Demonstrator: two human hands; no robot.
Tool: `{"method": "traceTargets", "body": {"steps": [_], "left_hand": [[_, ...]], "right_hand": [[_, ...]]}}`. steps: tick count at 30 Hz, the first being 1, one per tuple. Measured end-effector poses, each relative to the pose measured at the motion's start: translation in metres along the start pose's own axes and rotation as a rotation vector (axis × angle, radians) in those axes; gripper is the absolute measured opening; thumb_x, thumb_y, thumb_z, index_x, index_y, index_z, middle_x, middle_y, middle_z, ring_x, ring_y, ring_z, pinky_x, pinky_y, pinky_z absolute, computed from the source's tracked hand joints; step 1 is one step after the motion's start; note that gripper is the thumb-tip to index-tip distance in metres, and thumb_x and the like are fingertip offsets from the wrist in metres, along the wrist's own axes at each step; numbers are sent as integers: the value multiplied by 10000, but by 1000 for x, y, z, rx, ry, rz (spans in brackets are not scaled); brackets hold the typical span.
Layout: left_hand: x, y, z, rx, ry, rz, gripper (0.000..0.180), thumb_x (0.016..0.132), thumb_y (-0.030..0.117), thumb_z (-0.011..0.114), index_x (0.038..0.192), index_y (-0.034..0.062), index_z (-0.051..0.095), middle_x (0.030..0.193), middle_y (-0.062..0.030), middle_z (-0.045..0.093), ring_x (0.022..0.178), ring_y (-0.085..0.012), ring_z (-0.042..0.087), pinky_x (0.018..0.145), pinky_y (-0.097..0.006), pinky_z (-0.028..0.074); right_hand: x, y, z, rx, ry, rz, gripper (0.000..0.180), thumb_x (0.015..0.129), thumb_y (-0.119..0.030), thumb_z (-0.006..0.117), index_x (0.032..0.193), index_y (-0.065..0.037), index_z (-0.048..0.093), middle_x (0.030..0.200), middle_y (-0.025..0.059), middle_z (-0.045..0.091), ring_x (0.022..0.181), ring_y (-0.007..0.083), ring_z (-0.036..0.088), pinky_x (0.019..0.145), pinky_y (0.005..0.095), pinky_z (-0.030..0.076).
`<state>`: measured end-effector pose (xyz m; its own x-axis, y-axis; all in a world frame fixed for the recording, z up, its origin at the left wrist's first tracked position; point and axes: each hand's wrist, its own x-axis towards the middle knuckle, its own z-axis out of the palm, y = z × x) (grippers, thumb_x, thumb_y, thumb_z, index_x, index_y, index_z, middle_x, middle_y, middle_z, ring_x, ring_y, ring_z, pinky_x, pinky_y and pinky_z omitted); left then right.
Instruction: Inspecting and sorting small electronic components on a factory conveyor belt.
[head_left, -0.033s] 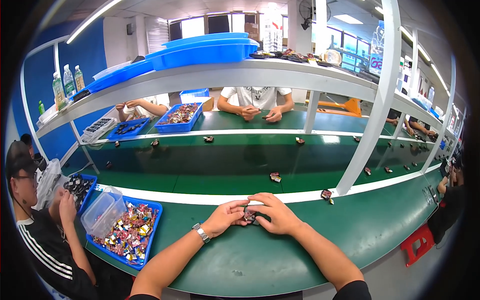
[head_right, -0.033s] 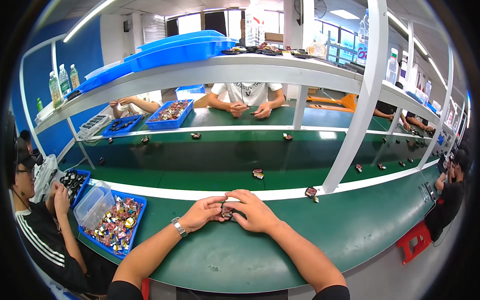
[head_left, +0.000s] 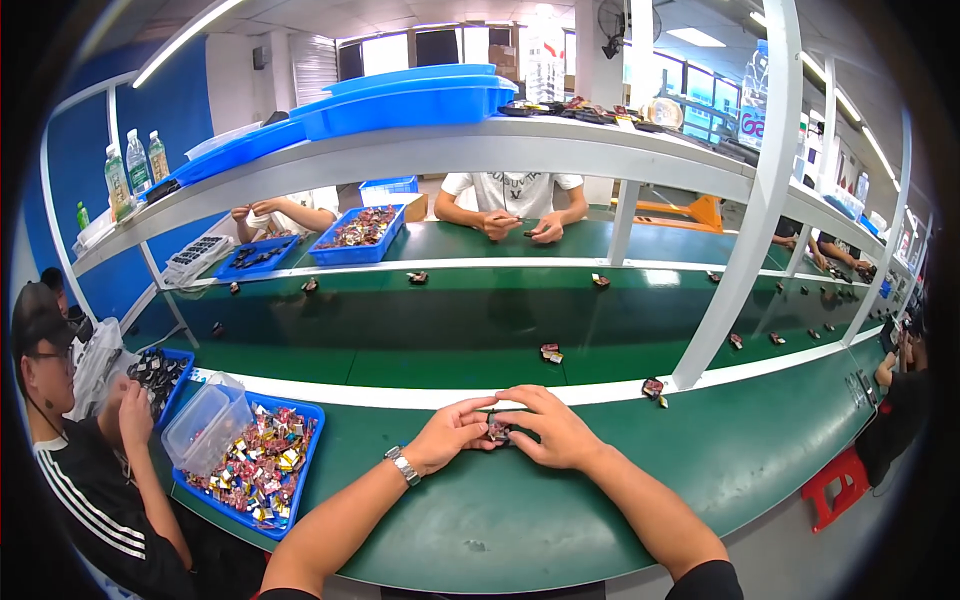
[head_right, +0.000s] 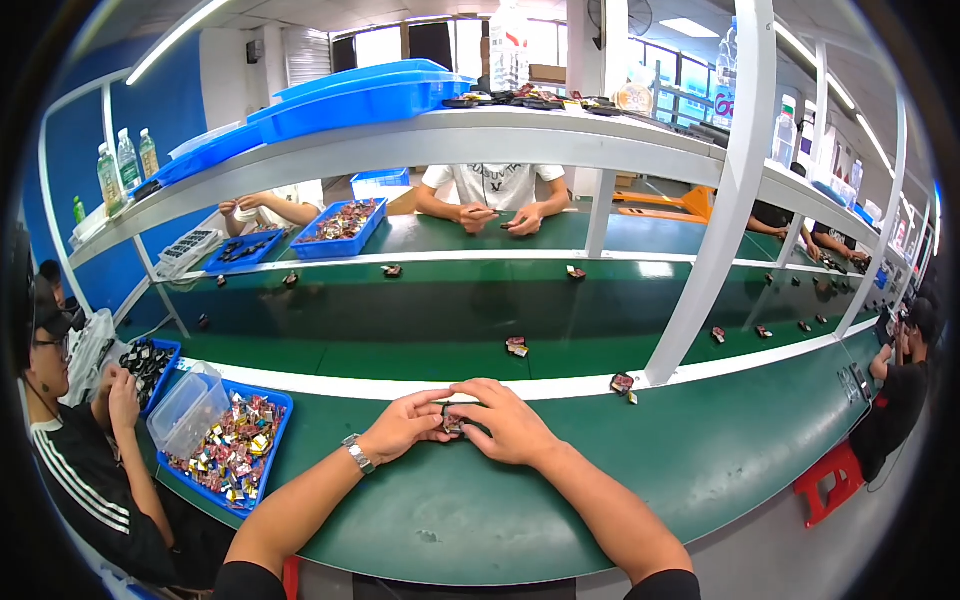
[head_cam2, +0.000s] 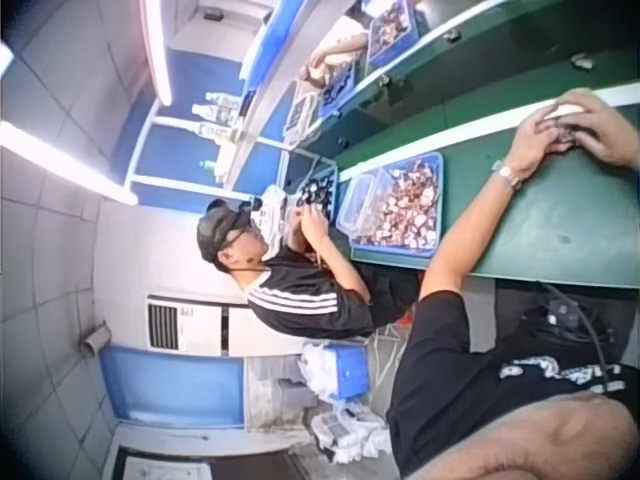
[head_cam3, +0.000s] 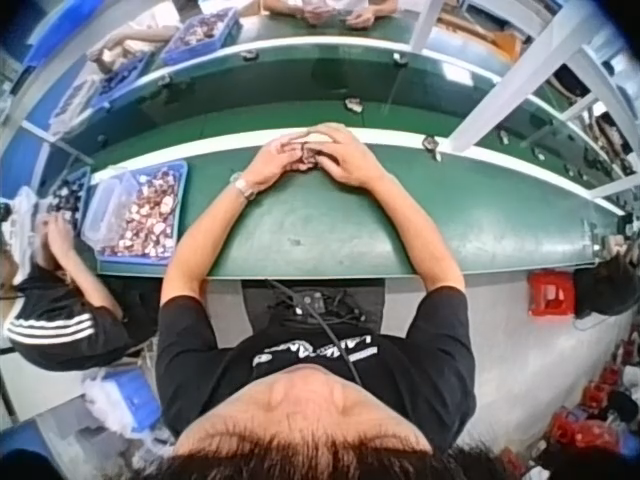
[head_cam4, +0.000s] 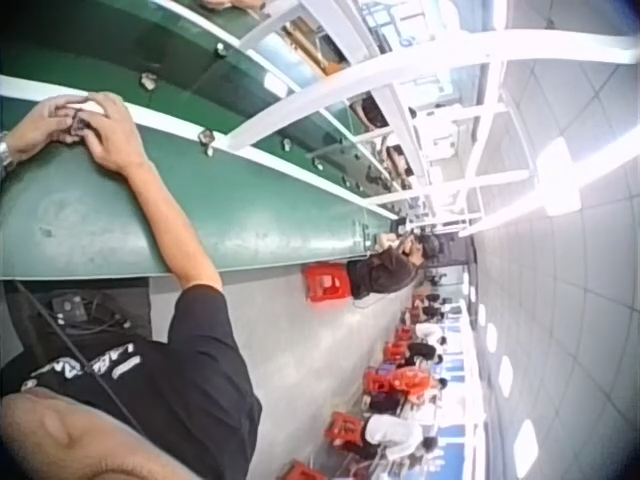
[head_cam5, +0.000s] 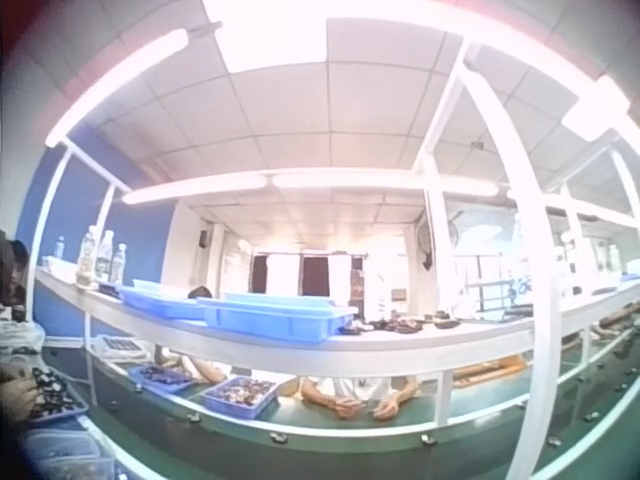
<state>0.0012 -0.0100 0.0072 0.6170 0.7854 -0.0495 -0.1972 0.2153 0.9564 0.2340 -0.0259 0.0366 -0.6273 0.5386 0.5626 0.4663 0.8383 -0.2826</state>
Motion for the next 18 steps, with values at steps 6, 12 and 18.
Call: {"method": "traceTargets", "body": {"steps": [6, 12, 18], "left_hand": [[2, -1, 5, 54, 35, 4, 407, 976, -12, 512, 1381, 13, 478, 1164, -92, 647, 1037, -162, 654, 920, -297, 570], [3, -5, 6, 73, 45, 8, 349, 964, -33, 502, 1311, 7, 497, 1168, -103, 639, 1044, -160, 647, 916, -303, 571], [1, -1, 5, 81, 2, 38, 373, 946, -35, 529, 1315, -5, 483, 1193, -118, 622, 1056, -165, 640, 935, -324, 558]], "right_hand": [[0, -3, 9, 15, 16, 56, 223, 779, -99, 744, 977, -83, 643, 1279, 93, 551, 1213, 315, 516, 997, 421, 445], [0, 0, 11, -3, 19, 29, 175, 782, -97, 749, 946, -86, 688, 1267, 100, 570, 1198, 329, 524, 997, 422, 450], [-1, -5, 15, 86, 71, 173, 88, 805, -94, 729, 888, -72, 709, 1258, 92, 592, 1198, 299, 528, 987, 403, 463]]}}
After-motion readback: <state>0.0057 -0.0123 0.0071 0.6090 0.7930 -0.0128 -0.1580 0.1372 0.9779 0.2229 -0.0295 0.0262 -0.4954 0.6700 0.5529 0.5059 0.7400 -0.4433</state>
